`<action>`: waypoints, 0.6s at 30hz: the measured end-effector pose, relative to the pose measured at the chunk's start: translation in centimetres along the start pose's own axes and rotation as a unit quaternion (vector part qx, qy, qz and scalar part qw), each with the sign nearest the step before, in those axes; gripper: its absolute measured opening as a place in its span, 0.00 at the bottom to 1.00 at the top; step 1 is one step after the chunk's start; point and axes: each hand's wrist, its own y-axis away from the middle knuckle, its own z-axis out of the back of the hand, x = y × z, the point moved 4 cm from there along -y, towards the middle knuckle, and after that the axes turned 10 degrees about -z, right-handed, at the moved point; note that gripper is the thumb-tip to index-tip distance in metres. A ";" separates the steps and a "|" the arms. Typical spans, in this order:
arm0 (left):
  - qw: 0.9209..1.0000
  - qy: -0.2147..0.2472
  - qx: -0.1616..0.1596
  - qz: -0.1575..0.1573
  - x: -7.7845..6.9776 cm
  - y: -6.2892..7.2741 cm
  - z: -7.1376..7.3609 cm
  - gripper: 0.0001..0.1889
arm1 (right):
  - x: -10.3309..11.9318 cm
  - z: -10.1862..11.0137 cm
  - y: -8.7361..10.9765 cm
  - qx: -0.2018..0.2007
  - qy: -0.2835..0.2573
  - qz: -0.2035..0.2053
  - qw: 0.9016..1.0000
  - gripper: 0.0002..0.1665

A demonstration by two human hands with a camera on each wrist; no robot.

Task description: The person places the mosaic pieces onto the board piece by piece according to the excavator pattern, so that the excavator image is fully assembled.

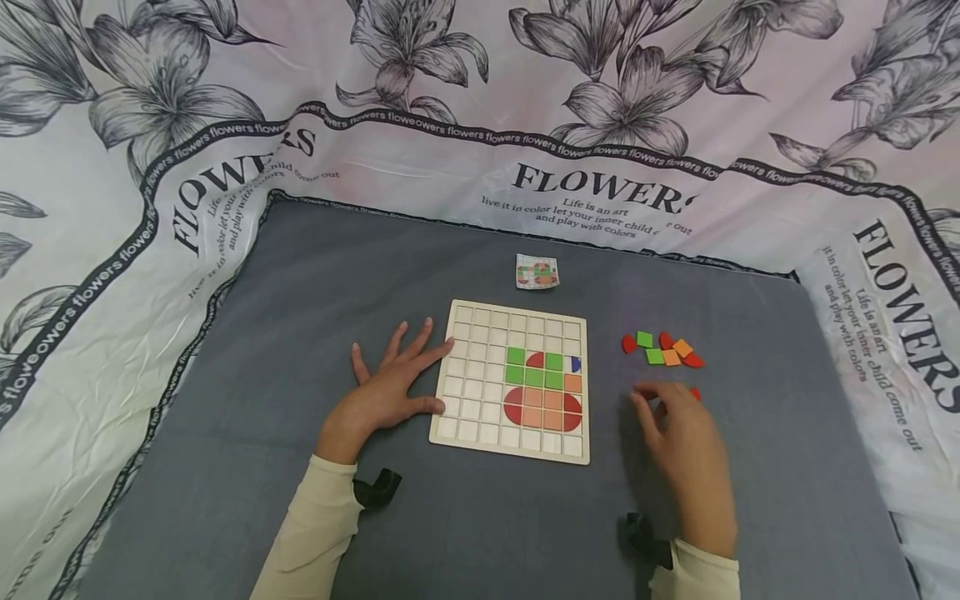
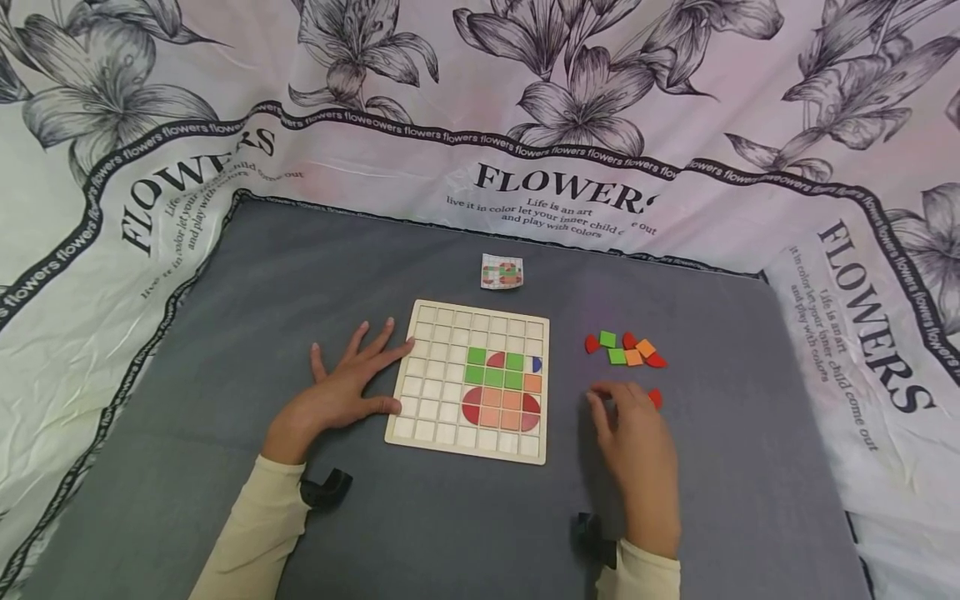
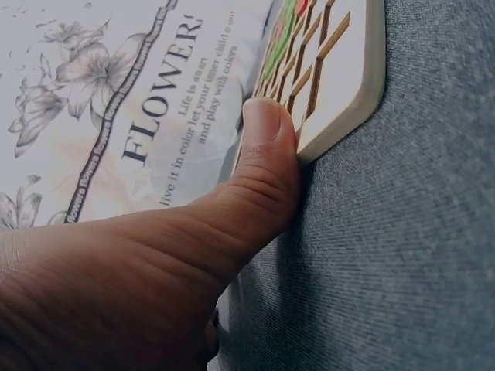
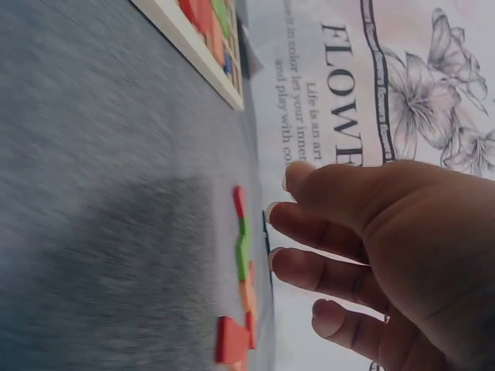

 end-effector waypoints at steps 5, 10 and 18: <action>1.000 -0.011 -0.006 0.017 0.1 0.4 0.3 0.51 | -0.1 0.3 -2.5 0.007 -0.006 0.051 0.999 0.15; 0.999 -0.019 -0.004 0.039 -0.1 0.5 0.3 0.53 | -0.2 0.2 -5.0 0.023 0.007 0.065 0.998 0.18; 0.997 -0.030 -0.008 0.066 -1.2 0.2 0.5 0.55 | 0.1 -0.7 -7.9 0.059 0.047 0.086 0.993 0.23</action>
